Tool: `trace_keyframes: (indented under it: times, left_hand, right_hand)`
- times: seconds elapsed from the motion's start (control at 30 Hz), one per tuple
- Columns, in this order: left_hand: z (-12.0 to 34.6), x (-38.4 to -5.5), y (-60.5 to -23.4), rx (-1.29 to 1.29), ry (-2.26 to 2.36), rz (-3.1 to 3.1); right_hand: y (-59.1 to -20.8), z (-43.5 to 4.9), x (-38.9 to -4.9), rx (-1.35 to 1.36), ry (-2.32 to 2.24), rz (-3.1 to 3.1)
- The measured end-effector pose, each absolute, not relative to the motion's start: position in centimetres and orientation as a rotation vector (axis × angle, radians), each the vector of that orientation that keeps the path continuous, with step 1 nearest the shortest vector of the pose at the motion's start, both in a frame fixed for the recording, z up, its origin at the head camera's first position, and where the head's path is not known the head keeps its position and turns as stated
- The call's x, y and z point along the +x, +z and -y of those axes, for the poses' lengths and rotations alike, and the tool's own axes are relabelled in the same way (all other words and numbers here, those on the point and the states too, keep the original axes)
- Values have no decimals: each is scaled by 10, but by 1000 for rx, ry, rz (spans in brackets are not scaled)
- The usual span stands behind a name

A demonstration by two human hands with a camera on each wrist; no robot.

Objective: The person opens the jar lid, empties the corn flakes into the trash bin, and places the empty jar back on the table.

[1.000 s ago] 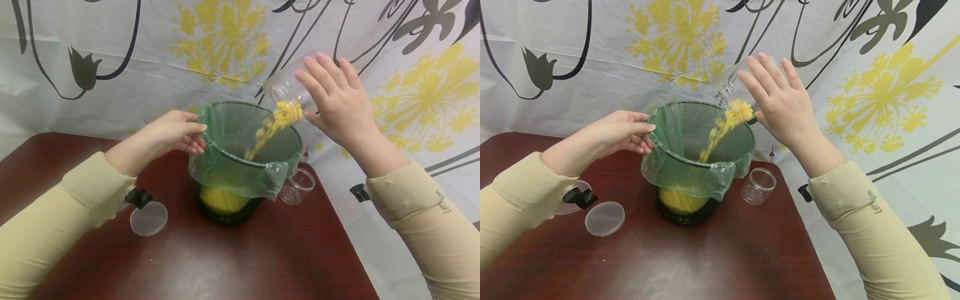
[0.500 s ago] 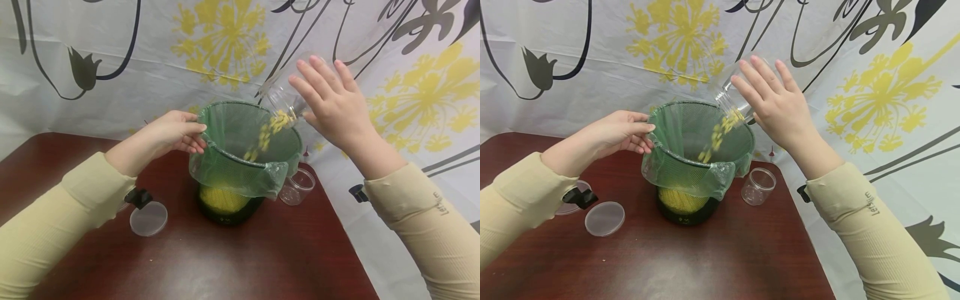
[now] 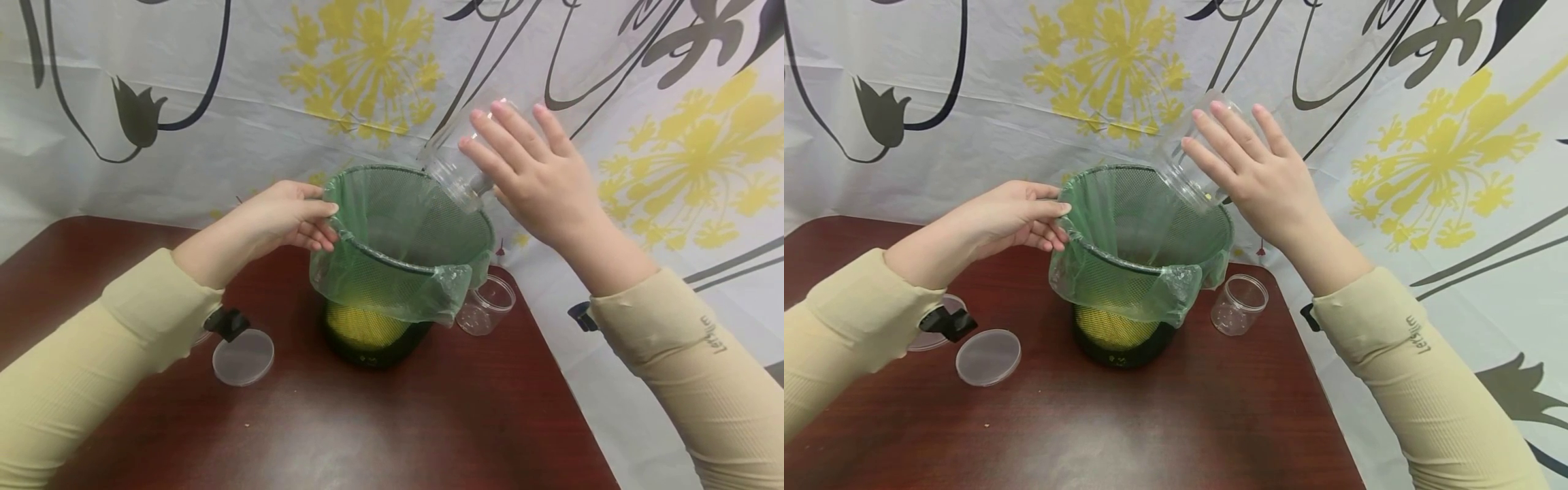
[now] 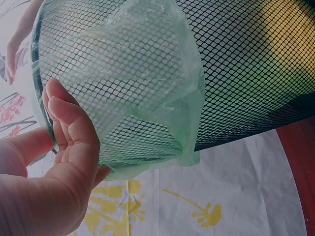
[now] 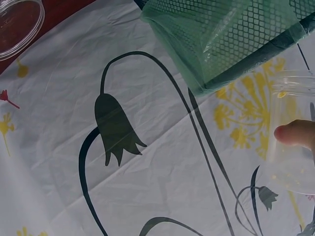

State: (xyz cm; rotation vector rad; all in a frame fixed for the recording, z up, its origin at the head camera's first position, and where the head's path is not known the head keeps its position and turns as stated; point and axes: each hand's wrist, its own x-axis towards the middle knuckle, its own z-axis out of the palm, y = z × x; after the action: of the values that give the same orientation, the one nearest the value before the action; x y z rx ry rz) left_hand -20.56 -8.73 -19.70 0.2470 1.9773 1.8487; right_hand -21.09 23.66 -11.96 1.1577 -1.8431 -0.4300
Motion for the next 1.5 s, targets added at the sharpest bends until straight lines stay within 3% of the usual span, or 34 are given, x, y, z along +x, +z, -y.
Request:
trace_keyframes:
  times: [1.5]
  left_hand:
    - [87,-203,-195,229,1859,-1966]
  right_hand:
    - [-123,-235,-205,1303,-899,1734]
